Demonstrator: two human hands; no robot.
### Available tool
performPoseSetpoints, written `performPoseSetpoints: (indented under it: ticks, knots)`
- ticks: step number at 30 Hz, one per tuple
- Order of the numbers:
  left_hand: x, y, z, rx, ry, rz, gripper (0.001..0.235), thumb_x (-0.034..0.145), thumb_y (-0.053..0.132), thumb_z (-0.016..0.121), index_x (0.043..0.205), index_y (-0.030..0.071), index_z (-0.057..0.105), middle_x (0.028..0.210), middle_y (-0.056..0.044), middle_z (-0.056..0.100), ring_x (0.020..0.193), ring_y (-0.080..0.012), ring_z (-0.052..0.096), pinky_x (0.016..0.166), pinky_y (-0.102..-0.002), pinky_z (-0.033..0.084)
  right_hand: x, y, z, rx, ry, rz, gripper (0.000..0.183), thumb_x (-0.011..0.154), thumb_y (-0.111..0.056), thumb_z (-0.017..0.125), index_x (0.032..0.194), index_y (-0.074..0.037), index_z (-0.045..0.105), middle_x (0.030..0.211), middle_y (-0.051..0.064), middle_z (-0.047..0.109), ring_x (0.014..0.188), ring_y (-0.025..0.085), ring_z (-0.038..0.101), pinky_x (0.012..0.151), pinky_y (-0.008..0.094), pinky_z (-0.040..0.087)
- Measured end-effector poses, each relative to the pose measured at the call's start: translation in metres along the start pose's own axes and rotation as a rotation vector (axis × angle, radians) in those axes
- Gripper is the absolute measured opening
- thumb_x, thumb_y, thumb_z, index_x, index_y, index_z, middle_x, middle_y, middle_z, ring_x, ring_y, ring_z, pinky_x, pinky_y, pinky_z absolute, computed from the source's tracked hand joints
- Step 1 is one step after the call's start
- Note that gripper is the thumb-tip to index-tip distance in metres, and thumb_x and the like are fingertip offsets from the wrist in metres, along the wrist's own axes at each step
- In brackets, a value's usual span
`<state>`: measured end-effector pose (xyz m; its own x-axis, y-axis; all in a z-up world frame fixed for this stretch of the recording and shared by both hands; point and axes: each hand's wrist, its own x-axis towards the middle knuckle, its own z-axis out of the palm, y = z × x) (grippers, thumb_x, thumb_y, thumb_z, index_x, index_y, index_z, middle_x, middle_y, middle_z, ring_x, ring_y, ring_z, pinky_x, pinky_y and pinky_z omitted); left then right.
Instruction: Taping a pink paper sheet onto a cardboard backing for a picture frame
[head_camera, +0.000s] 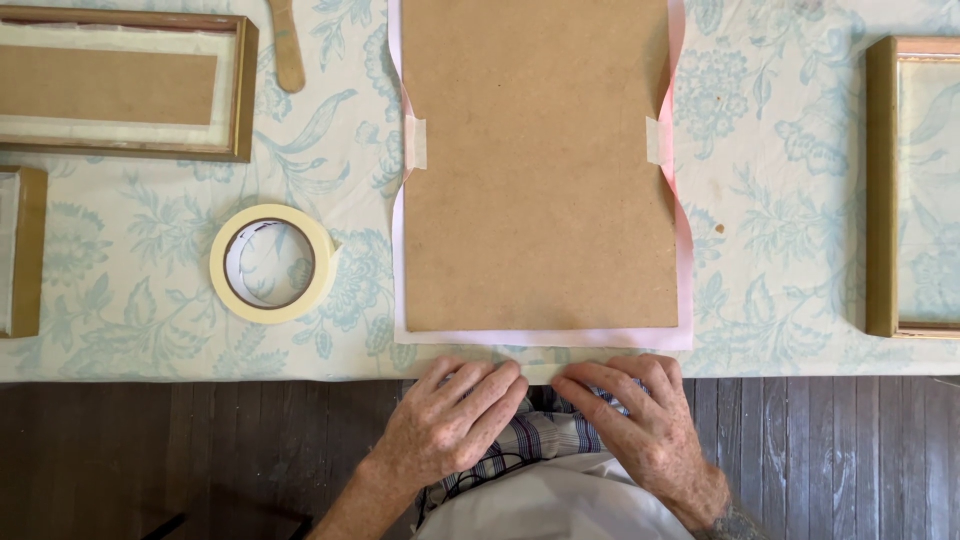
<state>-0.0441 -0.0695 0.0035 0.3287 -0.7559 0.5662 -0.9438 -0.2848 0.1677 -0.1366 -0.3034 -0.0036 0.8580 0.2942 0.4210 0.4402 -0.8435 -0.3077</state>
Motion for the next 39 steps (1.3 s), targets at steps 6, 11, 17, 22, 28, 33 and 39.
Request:
performPoseSetpoints:
  ticks: [6, 11, 17, 22, 28, 33, 39]
  knots:
    - [0.004, 0.000, -0.002, 0.019, -0.014, -0.053, 0.008, 0.104, 0.005, 0.060, 0.105, 0.002, 0.068, 0.104, -0.010, 0.062, 0.082, -0.0231, 0.059, 0.071, -0.038, 0.047, -0.009, -0.002, 0.011, 0.008, 0.014, 0.104, 0.026, 0.098, -0.012, 0.071, 0.123, -0.020, 0.070, 0.102, 0.000, 0.058, 0.091, 0.020, 0.056, 0.081, 0.038, 0.040]
    - [0.002, 0.003, 0.001, 0.023, 0.026, -0.123, 0.005, 0.099, 0.003, 0.069, 0.103, 0.004, 0.070, 0.102, -0.008, 0.065, 0.084, -0.0212, 0.063, 0.070, -0.037, 0.050, -0.004, -0.009, 0.012, 0.021, 0.029, 0.155, 0.025, 0.097, -0.012, 0.072, 0.121, -0.019, 0.071, 0.097, -0.002, 0.058, 0.087, 0.019, 0.055, 0.079, 0.037, 0.039]
    - [-0.002, 0.007, 0.009, 0.038, 0.001, -0.150, 0.013, 0.098, 0.004, 0.070, 0.111, 0.006, 0.070, 0.106, -0.009, 0.067, 0.085, -0.0204, 0.062, 0.072, -0.037, 0.052, 0.003, -0.011, 0.009, 0.038, 0.049, 0.173, 0.023, 0.095, -0.010, 0.074, 0.117, -0.017, 0.072, 0.095, -0.001, 0.058, 0.083, 0.019, 0.053, 0.078, 0.037, 0.038]
    - [0.004, 0.008, 0.005, -0.012, 0.000, -0.112, 0.011, 0.101, -0.002, 0.060, 0.106, 0.003, 0.069, 0.104, -0.010, 0.059, 0.082, -0.0233, 0.057, 0.072, -0.040, 0.049, -0.002, -0.008, 0.008, 0.023, 0.047, 0.176, 0.024, 0.094, -0.010, 0.075, 0.118, -0.017, 0.073, 0.097, -0.001, 0.059, 0.083, 0.019, 0.054, 0.081, 0.036, 0.038]
    - [0.002, 0.002, 0.005, 0.017, 0.009, -0.122, 0.008, 0.095, 0.001, 0.075, 0.102, 0.004, 0.071, 0.103, -0.008, 0.062, 0.087, -0.0206, 0.061, 0.072, -0.037, 0.051, 0.002, -0.012, 0.009, -0.012, 0.087, 0.200, 0.024, 0.093, -0.012, 0.078, 0.115, -0.020, 0.073, 0.097, -0.003, 0.060, 0.081, 0.017, 0.054, 0.081, 0.038, 0.035]
    - [-0.023, -0.010, 0.015, 0.015, 0.013, -0.222, 0.013, 0.091, 0.018, 0.081, 0.098, 0.008, 0.075, 0.095, -0.007, 0.073, 0.082, -0.0198, 0.071, 0.073, -0.038, 0.061, 0.005, -0.015, 0.009, -0.001, 0.078, 0.237, 0.023, 0.093, -0.010, 0.076, 0.114, -0.019, 0.072, 0.095, -0.004, 0.060, 0.082, 0.018, 0.053, 0.082, 0.038, 0.034]
    - [0.027, -0.022, -0.019, 0.045, -0.173, -0.135, 0.010, 0.099, 0.011, 0.074, 0.097, 0.007, 0.065, 0.090, -0.004, 0.056, 0.077, -0.0210, 0.054, 0.071, -0.037, 0.046, 0.007, -0.015, 0.008, -0.016, 0.092, 0.226, 0.023, 0.093, -0.010, 0.077, 0.114, -0.019, 0.072, 0.094, -0.004, 0.060, 0.081, 0.017, 0.055, 0.083, 0.038, 0.035]
